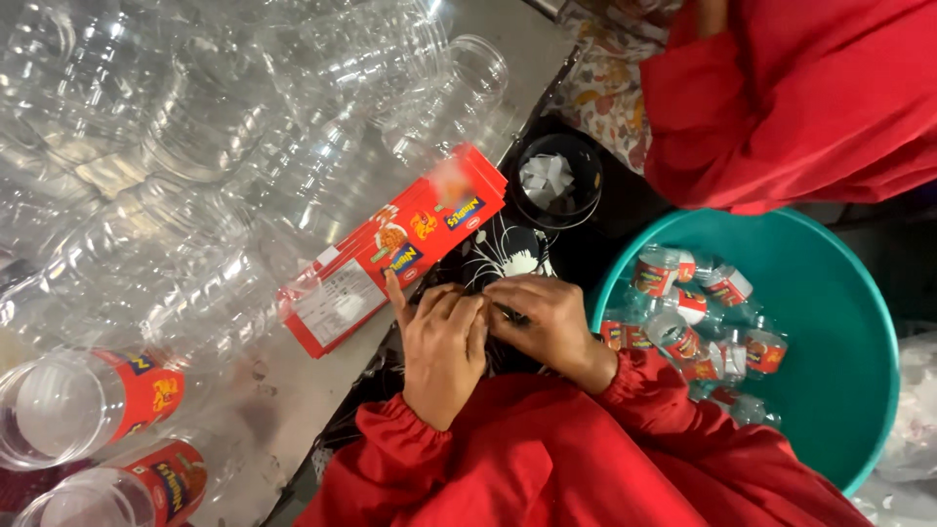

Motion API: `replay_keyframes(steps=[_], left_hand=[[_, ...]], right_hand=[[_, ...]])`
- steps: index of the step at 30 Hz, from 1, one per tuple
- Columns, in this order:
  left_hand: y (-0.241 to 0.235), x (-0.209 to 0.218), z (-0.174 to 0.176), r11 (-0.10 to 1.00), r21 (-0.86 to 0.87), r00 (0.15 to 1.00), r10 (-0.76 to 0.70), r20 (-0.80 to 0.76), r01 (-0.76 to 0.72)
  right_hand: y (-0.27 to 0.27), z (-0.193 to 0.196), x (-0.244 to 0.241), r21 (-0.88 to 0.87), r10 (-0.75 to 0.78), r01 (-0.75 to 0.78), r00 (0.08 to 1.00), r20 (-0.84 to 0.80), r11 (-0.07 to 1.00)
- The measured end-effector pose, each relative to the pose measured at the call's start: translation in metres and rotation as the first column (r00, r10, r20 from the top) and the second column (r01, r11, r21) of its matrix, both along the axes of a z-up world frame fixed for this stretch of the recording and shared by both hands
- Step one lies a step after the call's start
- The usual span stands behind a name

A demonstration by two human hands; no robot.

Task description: The person labels clear plastic jars by peeling labels from a backing sheet and applying them to the jars one by one, then places the labelled jars into a green basin.

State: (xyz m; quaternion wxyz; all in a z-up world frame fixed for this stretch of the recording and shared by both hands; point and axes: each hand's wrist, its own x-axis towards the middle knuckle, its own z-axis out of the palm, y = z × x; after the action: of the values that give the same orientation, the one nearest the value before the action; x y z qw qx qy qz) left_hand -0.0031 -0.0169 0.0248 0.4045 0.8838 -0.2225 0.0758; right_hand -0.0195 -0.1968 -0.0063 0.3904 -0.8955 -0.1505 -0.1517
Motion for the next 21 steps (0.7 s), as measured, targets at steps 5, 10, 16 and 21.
replay_keyframes(steps=[5, 10, 16, 21], left_hand=[[0.007, 0.003, -0.003, 0.992, -0.117, 0.992, 0.027, -0.126, -0.042], [0.018, 0.007, 0.008, 0.953, -0.284, 0.994, 0.093, -0.059, -0.106], [0.012, -0.004, 0.012, 0.899, -0.438, 0.962, 0.106, 0.25, 0.015], [0.013, -0.008, -0.023, 0.613, -0.717, 0.911, 0.013, -0.412, -0.333]], right_hand=[[-0.015, -0.049, 0.013, 0.794, 0.24, 0.442, 0.789, -0.566, 0.418], [-0.042, -0.056, 0.001, 0.878, 0.374, 0.467, 0.8, -0.47, 0.105], [-0.018, -0.044, -0.031, 0.885, 0.368, -0.018, 0.913, -0.174, 0.465], [-0.007, -0.051, -0.043, 0.743, 0.429, -0.045, 0.839, -0.335, 0.668]])
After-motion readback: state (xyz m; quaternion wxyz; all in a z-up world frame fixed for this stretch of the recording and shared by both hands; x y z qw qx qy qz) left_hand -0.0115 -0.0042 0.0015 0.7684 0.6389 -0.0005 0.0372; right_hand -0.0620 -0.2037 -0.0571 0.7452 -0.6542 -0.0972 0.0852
